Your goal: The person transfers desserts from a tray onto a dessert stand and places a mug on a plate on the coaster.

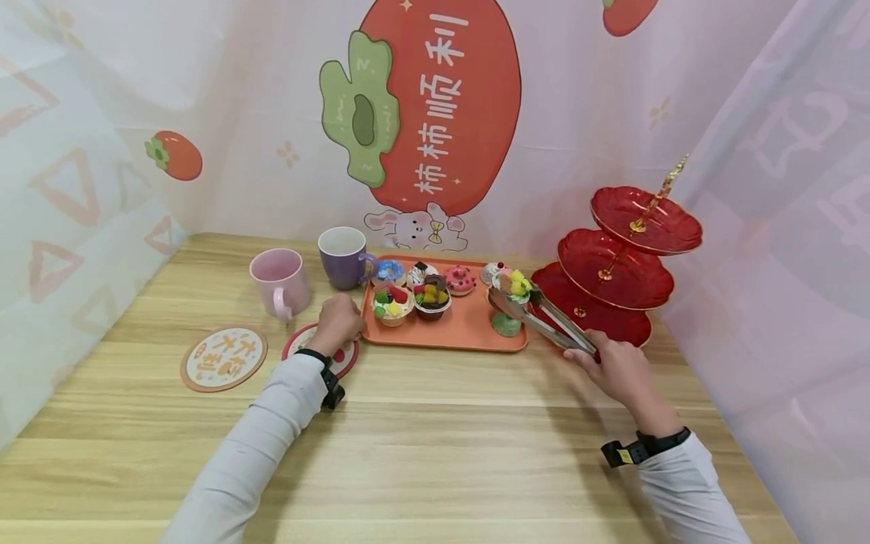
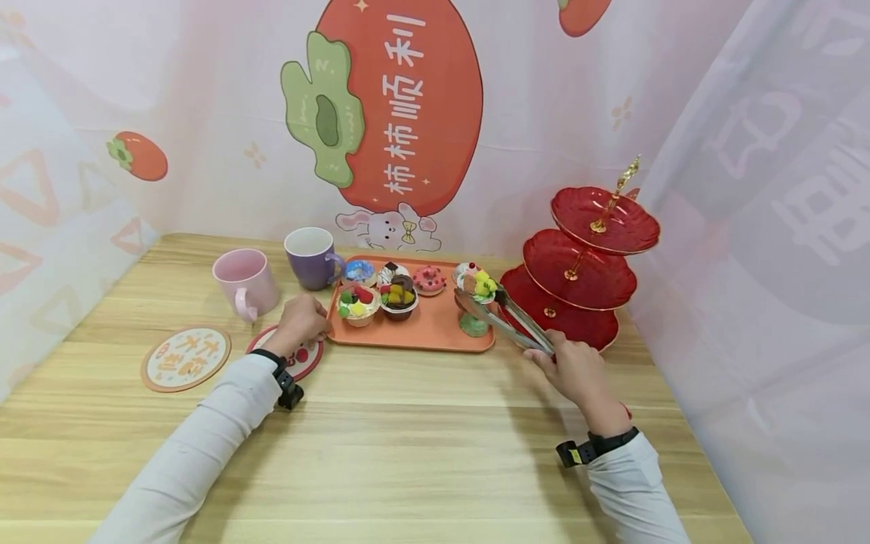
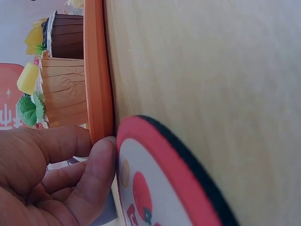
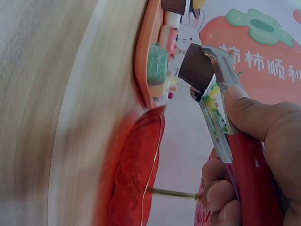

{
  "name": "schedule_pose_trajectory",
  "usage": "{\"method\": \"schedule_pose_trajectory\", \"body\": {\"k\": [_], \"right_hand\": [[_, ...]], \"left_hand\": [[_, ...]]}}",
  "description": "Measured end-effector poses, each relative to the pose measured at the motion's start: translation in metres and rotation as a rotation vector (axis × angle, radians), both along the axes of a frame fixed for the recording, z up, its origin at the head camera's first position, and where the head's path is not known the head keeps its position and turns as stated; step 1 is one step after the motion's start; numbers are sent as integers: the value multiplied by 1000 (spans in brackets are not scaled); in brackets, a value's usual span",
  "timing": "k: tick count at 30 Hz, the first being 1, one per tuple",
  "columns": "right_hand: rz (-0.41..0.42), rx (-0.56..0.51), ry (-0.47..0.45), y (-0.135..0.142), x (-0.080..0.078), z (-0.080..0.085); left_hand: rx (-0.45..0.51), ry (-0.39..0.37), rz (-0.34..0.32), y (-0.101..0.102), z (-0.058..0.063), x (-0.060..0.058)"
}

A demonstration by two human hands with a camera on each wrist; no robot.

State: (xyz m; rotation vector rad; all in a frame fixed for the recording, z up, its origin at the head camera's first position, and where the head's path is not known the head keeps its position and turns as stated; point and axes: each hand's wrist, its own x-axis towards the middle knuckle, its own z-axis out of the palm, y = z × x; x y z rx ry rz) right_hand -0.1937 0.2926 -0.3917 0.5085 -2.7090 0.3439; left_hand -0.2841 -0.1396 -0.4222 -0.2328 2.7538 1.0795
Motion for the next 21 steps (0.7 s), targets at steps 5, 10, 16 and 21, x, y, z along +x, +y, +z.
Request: {"method": "schedule_pose_trajectory", "body": {"k": [5,10,16,21], "right_hand": [[-18,-12,-13,9,1,2],[-37,-21,-30,18,1,2],[-93,-10,-78,25,2,3],[-130,-4,-110,28,4,2]], "left_hand": [[5,14,-5,0,2,0],[9,13,-2,0,3,0],[14,-1,-4,0,4,0],[16,-6,-7,0,2,-1]]}}
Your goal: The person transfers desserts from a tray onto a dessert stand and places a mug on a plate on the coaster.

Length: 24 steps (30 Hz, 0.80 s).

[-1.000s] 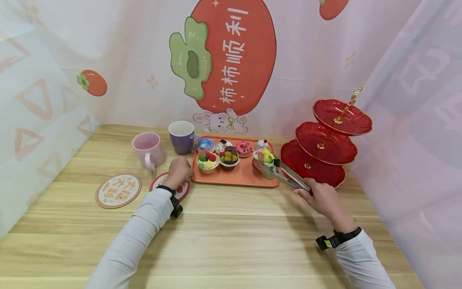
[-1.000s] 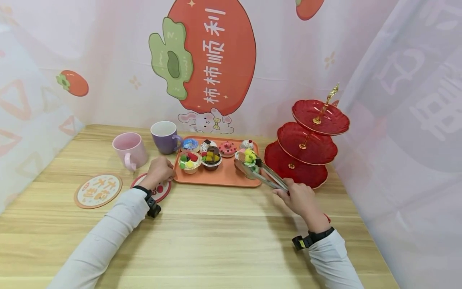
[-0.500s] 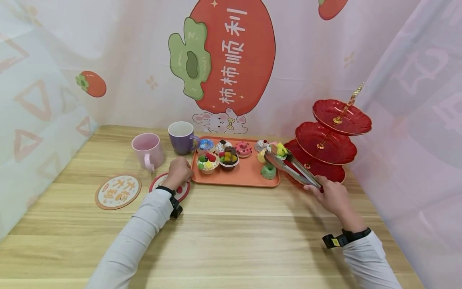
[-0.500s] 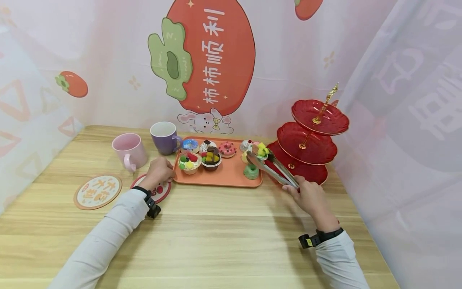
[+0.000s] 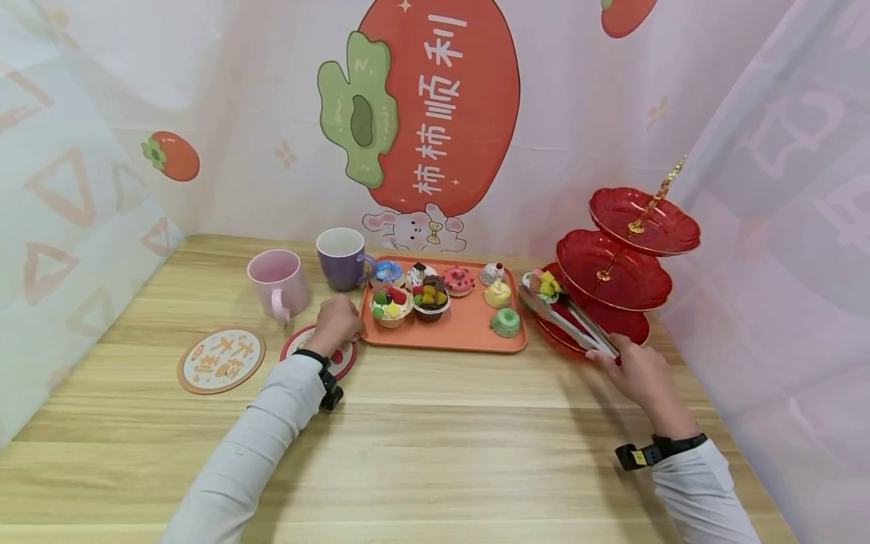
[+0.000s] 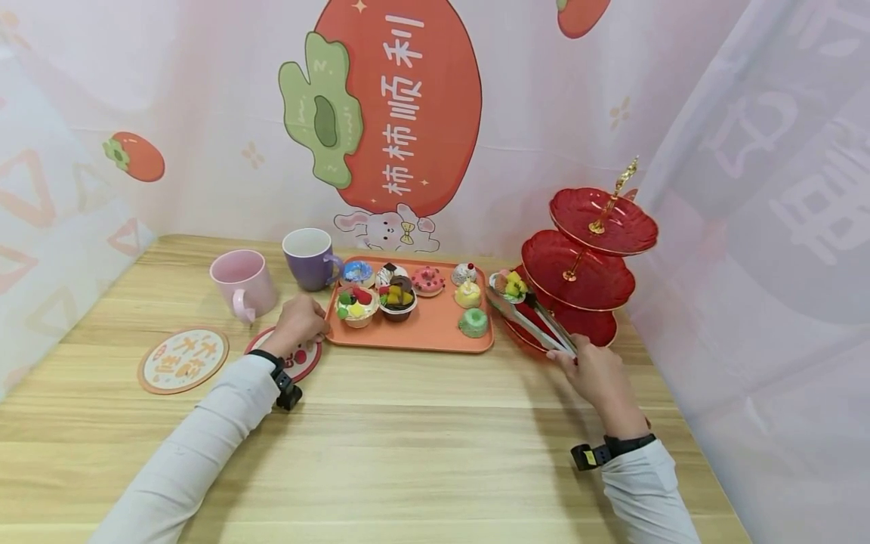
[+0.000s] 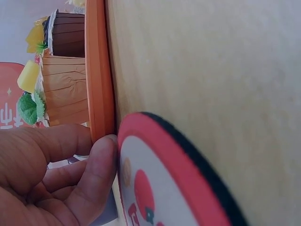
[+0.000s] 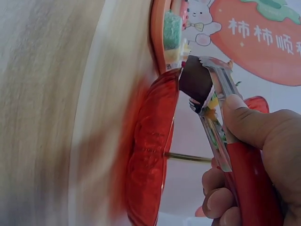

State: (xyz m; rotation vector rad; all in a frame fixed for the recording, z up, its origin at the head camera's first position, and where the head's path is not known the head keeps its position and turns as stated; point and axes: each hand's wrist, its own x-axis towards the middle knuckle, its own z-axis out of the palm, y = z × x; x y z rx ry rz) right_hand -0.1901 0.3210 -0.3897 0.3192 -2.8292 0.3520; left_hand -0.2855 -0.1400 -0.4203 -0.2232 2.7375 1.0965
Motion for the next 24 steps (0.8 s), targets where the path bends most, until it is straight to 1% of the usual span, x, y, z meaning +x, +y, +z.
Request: {"method": "schedule_pose_trajectory", "body": {"k": [4,11,17,24], "right_hand": [[-23,6,-7,4,0,-2],[-39,6,18,9,-2,-6],[-106,-10,-49,12,-1,-5],[-132,-13,-69,14,-5,-6]], "left_hand": [[-2,-5,-5,0,-1,0],[-9,-25,3,1,0,-1],[-20,-40,-2,2,2,-1],[-23,-36,-10,0,1,-1]]}}
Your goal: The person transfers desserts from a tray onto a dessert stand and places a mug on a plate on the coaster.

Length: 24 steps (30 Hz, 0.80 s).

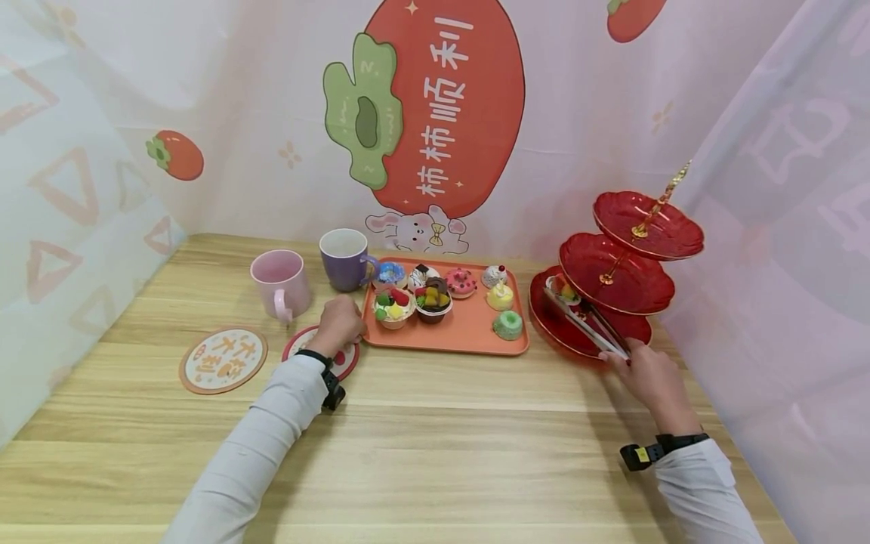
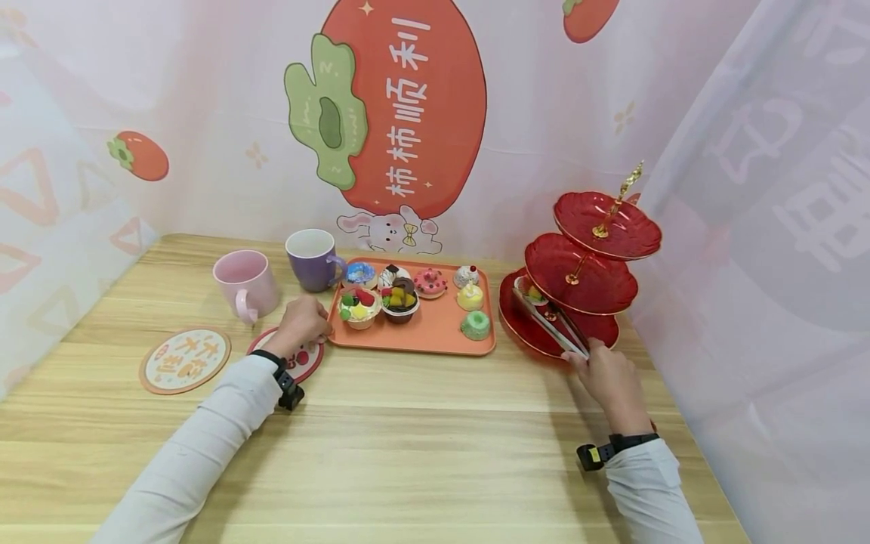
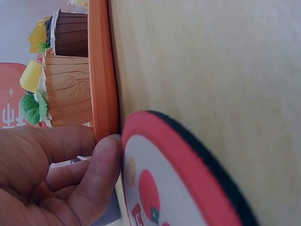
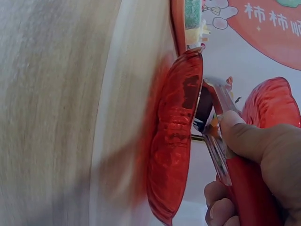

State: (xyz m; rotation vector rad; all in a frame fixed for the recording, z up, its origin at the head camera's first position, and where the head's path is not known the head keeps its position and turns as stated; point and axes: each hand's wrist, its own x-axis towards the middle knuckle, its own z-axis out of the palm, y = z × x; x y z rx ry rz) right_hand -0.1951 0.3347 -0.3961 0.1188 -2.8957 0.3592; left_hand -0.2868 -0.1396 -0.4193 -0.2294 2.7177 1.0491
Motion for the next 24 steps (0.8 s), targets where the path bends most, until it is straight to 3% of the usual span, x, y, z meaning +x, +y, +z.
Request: {"method": "schedule_pose_trajectory", "body": {"k": [12,24], "right_hand": [[-88,12,-60,-3,-13,-6],[-126,19,-50,-10,-15,-9]], "left_hand": [[-25,47,-22,1,-5,-3],[-18,47,-13,-1,-5,-2]]}}
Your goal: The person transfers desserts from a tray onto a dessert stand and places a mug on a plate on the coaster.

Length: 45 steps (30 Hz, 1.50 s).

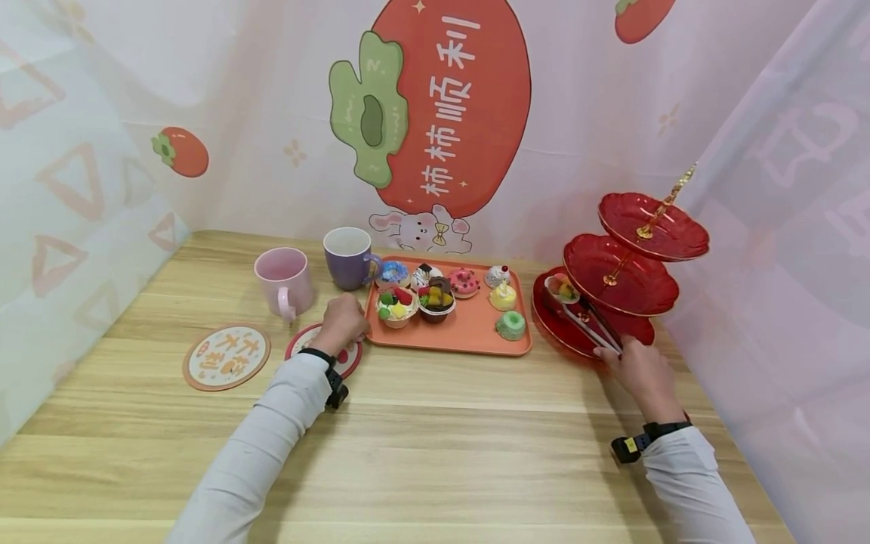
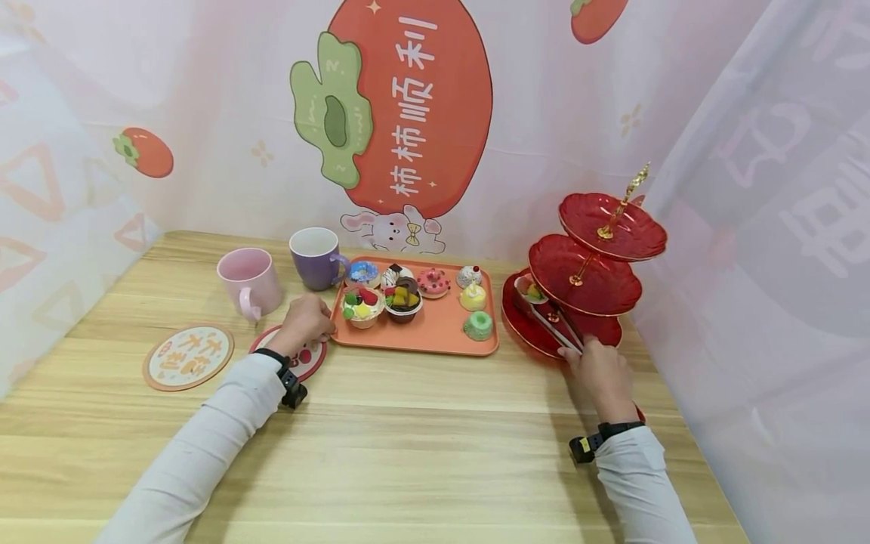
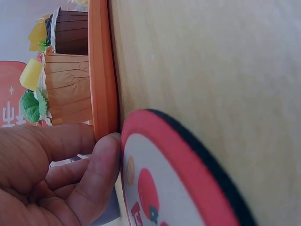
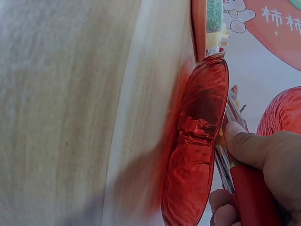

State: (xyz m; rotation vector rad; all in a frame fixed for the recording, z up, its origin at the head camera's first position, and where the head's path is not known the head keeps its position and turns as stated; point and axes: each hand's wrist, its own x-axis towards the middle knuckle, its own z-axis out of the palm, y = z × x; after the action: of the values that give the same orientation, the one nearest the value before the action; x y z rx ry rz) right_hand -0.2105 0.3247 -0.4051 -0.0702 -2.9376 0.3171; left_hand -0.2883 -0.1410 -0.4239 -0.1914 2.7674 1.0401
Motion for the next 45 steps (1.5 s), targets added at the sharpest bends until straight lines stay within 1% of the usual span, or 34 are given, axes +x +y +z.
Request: {"method": "schedule_pose_trajectory", "body": {"k": [8,13,15,21,25,29,32,36,39,45], "right_hand": [[3,-2,1,-1,1,1],[7,-32,-22,-1,1,2],[10,-42,-26,0,1,2],[41,-43,7,0,8,3],[47,-56,6,0,11,4],[32,-60,-27,-1,13,5],[18,-62,-48,-1,15,6],[22,-72,-20,-1,19,6],[42,-67,24,-1,23,5],[66,-61,71,0,32,4]], "left_hand": [[0,4,-4,0,0,-1],[2,-7,0,-1,1,-1],[0,-10,-2,0,3,0],[1,-3,2,0,3,2],[6,24,-9,-1,1,2],[10,60,-17,-1,0,3],[20,57,-13,-1,2,5],[18,53,-11,-1,3,5],[17,49,-10,0,2,4],[12,49,-15,0,1,3]]}}
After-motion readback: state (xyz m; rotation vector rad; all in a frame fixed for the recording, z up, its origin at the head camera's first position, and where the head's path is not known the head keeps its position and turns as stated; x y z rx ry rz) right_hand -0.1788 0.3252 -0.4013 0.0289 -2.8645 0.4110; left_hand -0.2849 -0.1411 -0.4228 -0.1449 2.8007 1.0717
